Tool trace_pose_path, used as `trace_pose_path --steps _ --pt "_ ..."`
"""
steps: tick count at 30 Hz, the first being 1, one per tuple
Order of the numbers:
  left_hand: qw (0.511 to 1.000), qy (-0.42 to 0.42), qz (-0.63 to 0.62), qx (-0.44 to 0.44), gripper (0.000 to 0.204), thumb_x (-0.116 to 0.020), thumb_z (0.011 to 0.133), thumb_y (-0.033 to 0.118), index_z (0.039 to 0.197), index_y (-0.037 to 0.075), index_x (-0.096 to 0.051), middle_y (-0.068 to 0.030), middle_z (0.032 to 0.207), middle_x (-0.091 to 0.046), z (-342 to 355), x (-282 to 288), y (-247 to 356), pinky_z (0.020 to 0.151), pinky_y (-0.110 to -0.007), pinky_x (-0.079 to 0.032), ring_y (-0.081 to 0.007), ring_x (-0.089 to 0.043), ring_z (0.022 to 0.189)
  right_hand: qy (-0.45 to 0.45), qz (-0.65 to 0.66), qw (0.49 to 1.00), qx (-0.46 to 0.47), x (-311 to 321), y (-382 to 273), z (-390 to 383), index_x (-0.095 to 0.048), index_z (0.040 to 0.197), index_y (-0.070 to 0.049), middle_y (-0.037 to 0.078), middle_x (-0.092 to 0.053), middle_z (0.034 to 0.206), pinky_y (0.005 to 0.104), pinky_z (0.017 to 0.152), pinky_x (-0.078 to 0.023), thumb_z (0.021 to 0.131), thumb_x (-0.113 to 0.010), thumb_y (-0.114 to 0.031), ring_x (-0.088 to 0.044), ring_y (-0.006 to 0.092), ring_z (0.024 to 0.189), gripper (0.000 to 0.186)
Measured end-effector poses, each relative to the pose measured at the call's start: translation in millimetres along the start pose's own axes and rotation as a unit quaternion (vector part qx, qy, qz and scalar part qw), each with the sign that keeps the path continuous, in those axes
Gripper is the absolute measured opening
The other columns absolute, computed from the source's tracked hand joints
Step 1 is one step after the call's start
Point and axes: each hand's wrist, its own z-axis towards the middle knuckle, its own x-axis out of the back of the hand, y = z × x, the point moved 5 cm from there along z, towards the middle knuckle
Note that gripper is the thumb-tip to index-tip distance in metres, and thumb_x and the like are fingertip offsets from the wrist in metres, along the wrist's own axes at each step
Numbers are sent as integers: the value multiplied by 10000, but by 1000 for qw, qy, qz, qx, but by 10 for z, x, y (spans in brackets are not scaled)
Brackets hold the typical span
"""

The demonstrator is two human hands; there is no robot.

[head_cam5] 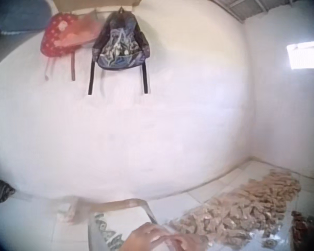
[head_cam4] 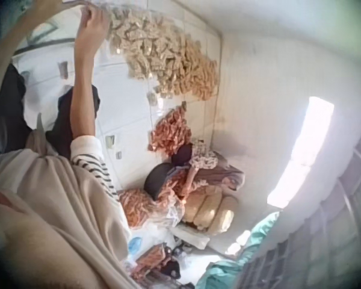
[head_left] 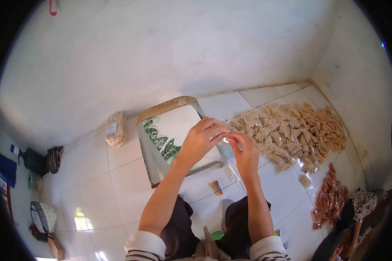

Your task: The person fills small plastic bags with snack pieces by hand, then seals the bags by pressing the edges together and placing them on a flat surface.

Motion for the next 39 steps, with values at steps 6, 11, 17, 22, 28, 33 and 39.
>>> trace_pose_path --steps 6,11,17,22,28,33,39 --pt "999 25 6 38 96 -688 726 36 809 52 -641 -27 826 -629 -20 26 -126 677 -298 -484 -179 -582 792 -12 38 997 -60 24 96 -23 -621 906 -33 88 -628 778 313 661 -451 789 -632 -56 -592 214 695 120" --pt "995 19 -21 98 162 -708 721 56 861 51 -628 -40 845 -638 -92 112 -218 718 -297 -478 -167 -602 822 -21 44 996 -75 94 107 10 -613 905 -20 94 -625 784 291 637 -455 801 -618 -46 -595 197 696 107" --pt "960 -170 -103 197 224 -723 725 150 893 48 -617 -39 826 -665 -313 13 -407 725 -306 -480 -185 -622 750 124 144 978 -82 227 173 1 -583 935 -24 75 -606 768 276 623 -453 871 -554 -74 -558 151 652 86" --pt "939 -256 -77 218 191 -692 764 134 935 68 -640 -35 771 -665 -692 -15 -961 693 -270 -477 -131 -618 716 302 381 864 -128 569 771 -7 -501 1063 -21 58 -587 745 281 682 -458 932 -480 -144 -541 131 621 181" --pt "907 -99 -166 375 212 -548 892 222 889 14 -587 -6 579 -522 -663 133 -983 479 -212 -373 -66 -465 504 286 -125 945 -97 476 884 50 -373 1243 11 186 -448 1191 376 888 -395 874 -567 -217 -463 275 1067 475" --pt "787 213 -390 428 308 -442 949 306 962 -1 -467 23 533 -342 -740 258 -1056 418 -210 -274 -72 -324 437 -5 13 999 47 -165 -121 41 -324 1290 5 198 -351 1298 416 961 -317 746 -701 -230 -360 347 1160 702" --pt "747 273 -408 450 290 -446 946 297 966 9 -470 5 575 -395 -704 190 -884 448 -210 -310 -78 -371 475 -75 -66 982 159 -558 -458 -97 -497 1124 -72 96 -546 1053 388 824 -396 779 -647 -146 -509 294 966 383"
